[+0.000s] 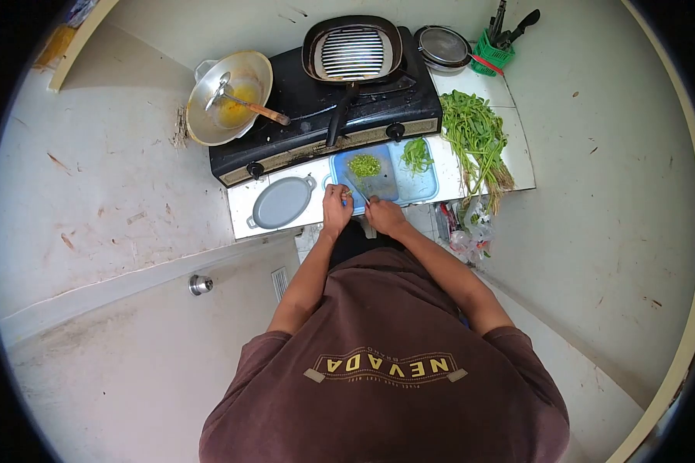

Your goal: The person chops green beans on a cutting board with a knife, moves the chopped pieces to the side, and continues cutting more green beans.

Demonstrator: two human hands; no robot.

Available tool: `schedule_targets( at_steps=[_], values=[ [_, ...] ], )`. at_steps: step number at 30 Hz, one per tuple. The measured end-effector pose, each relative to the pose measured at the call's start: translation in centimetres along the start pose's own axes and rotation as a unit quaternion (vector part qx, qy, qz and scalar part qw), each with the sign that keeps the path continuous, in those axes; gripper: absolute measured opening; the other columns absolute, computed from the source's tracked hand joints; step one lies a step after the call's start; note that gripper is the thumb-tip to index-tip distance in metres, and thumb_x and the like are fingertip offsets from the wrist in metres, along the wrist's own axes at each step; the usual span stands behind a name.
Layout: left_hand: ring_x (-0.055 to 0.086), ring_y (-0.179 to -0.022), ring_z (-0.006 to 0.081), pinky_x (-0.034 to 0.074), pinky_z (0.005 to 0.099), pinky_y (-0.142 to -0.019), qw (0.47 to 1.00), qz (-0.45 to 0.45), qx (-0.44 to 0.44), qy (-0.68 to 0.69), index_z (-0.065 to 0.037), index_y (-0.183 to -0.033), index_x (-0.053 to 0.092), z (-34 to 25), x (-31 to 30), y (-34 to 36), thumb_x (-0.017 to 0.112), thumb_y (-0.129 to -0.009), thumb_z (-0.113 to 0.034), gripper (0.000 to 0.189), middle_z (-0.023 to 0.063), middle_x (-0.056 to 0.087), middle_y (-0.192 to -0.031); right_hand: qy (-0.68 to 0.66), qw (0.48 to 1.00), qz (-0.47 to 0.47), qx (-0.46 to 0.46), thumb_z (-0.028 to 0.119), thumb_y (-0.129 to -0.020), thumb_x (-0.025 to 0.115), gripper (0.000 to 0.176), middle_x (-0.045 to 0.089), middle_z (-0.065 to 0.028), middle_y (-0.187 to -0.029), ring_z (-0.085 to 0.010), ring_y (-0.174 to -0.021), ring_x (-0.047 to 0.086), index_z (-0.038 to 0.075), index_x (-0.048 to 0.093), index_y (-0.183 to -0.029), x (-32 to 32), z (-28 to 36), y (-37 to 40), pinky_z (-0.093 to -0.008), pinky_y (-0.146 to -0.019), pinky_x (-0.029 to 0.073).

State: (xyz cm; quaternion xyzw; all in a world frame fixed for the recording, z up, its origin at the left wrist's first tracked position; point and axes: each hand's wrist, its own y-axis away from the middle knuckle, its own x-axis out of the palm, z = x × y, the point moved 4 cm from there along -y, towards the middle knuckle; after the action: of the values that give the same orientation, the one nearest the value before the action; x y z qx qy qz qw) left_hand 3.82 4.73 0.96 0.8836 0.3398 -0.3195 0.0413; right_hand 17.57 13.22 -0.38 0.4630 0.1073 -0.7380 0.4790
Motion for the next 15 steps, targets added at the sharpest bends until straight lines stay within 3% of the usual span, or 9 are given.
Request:
schedule_targets(
  at_steps=[15],
  values=[
    [0.062, -0.072, 0.03, 0.052, 0.0391, -0.067, 1.0, -0.011, 0.015, 0.008, 0.002, -0.092, 0.068, 0.6, 0.2, -0.1, 0.063, -0.082, 0.008, 0.012, 0.0172, 0.058, -0.09, -0.001, 1.0, -0.004, -0.019, 0.032, -0.103, 0.049, 0.04, 0.071, -0.0288, -0.084, -0.0463, -0.081, 0.071, -0.006, 0.059, -0.103, 0.7, 0.7, -0.6, -0.0562, -0.074, 0.057]
  ],
)
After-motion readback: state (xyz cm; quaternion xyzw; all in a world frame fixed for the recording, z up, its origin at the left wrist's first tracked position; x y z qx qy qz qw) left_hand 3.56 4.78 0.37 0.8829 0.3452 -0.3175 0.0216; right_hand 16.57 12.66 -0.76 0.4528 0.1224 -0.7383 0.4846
